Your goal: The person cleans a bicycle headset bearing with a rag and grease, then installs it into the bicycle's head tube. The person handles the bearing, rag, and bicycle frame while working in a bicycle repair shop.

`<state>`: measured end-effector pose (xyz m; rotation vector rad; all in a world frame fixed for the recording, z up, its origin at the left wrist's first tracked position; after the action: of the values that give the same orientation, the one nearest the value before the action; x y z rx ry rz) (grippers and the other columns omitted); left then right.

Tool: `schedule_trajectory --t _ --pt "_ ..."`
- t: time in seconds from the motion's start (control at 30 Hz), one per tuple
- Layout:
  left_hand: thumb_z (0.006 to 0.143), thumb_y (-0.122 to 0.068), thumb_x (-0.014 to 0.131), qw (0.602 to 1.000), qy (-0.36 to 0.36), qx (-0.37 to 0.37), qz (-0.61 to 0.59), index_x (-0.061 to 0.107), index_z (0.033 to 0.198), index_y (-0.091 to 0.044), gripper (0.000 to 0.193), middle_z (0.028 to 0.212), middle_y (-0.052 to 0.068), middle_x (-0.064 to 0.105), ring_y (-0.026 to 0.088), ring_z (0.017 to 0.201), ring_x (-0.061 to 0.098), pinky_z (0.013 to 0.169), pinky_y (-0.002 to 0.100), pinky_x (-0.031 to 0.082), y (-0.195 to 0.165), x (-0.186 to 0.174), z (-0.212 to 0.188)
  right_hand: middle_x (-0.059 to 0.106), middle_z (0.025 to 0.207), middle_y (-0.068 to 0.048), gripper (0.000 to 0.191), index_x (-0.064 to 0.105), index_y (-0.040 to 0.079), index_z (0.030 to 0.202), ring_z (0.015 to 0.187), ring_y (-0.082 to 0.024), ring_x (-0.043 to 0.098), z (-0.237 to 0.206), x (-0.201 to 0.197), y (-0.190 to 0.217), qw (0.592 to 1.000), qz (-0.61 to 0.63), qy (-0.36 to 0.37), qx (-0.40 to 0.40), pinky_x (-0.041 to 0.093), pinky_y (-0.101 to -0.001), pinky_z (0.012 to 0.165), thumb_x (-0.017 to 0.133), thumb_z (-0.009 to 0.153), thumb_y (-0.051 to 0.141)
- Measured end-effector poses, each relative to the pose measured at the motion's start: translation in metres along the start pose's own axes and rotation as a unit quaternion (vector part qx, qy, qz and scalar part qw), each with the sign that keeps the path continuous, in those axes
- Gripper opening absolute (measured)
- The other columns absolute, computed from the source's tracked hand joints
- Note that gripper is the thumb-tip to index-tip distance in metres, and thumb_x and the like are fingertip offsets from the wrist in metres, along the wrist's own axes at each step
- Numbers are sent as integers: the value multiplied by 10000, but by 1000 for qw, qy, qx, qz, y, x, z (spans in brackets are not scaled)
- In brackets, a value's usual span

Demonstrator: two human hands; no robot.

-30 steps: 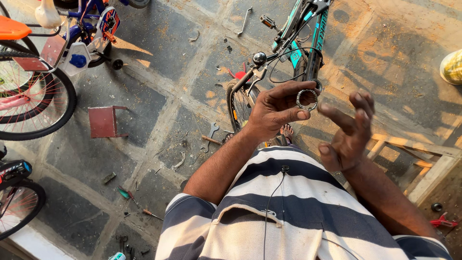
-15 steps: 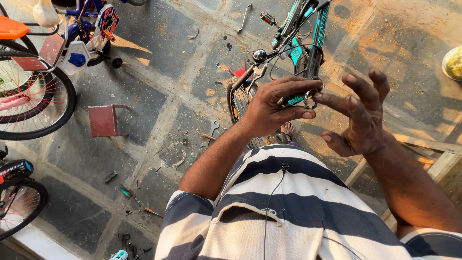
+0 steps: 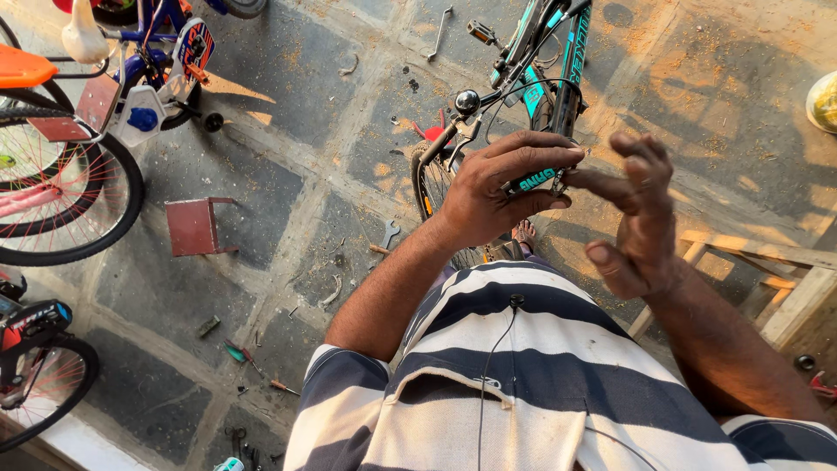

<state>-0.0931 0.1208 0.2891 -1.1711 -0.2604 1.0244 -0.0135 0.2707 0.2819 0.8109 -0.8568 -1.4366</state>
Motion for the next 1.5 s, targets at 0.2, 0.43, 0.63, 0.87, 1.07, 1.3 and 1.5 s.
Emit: schedule_trajectory --t 0.2,0.43,0.63,0.87,1.07,1.3,1.5 --pt "949 -232 839 1000 -3 23 10 625 1391 -210 492 1399 22 650 184 1236 686 1031 314 611 -5 -2 2 416 1601 -135 724 297 126 1655 1377 -256 573 -6 -5 -10 989 141 -8 53 354 -460 1272 603 1018 283" --pt "950 -210 838 1000 -15 15 -14 630 1375 -205 473 1381 34 648 188 1214 696 1005 313 624 -6 -6 1 395 1658 -121 716 319 142 1675 1403 -258 574 -14 -3 1 988 149 -12 46 382 -448 1251 607 1034 279" --pt "950 -216 838 999 -18 44 16 623 1356 -203 459 1360 34 652 182 1178 708 969 305 637 -10 1 2 259 1692 -132 703 245 137 1655 1504 -275 451 -10 9 0 997 35 50 40 459 -468 1239 516 1034 325" --pt "957 -202 824 999 -2 38 19 621 1361 -204 452 1363 40 625 189 1174 700 960 307 644 -5 4 -1 339 1696 -122 698 258 139 1691 1367 -246 607 -11 1 2 995 74 28 63 353 -440 1281 505 1076 357" --pt "956 -240 831 999 -2 8 35 608 1418 -232 513 1368 59 600 151 1134 706 949 287 650 2 6 -1 428 1633 -176 718 286 76 1619 1308 -282 620 -13 -8 -7 976 184 -17 118 358 -517 1218 585 1028 353" --pt "922 -376 837 997 21 -29 67 620 1406 -161 573 1235 69 620 184 1097 681 927 331 621 9 11 0 473 1552 -61 680 329 92 1641 1443 -262 490 -14 -19 -11 973 208 -39 87 230 -449 1308 611 1088 372" --pt "862 -445 854 991 77 -47 102 704 1255 -102 543 1110 65 673 174 985 679 820 334 586 16 18 5 425 1649 -85 785 286 139 1688 1528 -267 448 -8 -13 -6 981 179 26 76 218 -449 1315 603 1028 422"
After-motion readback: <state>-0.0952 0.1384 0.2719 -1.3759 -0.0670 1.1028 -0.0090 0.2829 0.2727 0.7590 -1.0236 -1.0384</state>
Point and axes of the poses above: each hand's wrist, its own z-axis towards the middle knuckle, its own x-axis out of the palm, y = z × x, the point moved 9 cm from there along z, towards the middle knuckle
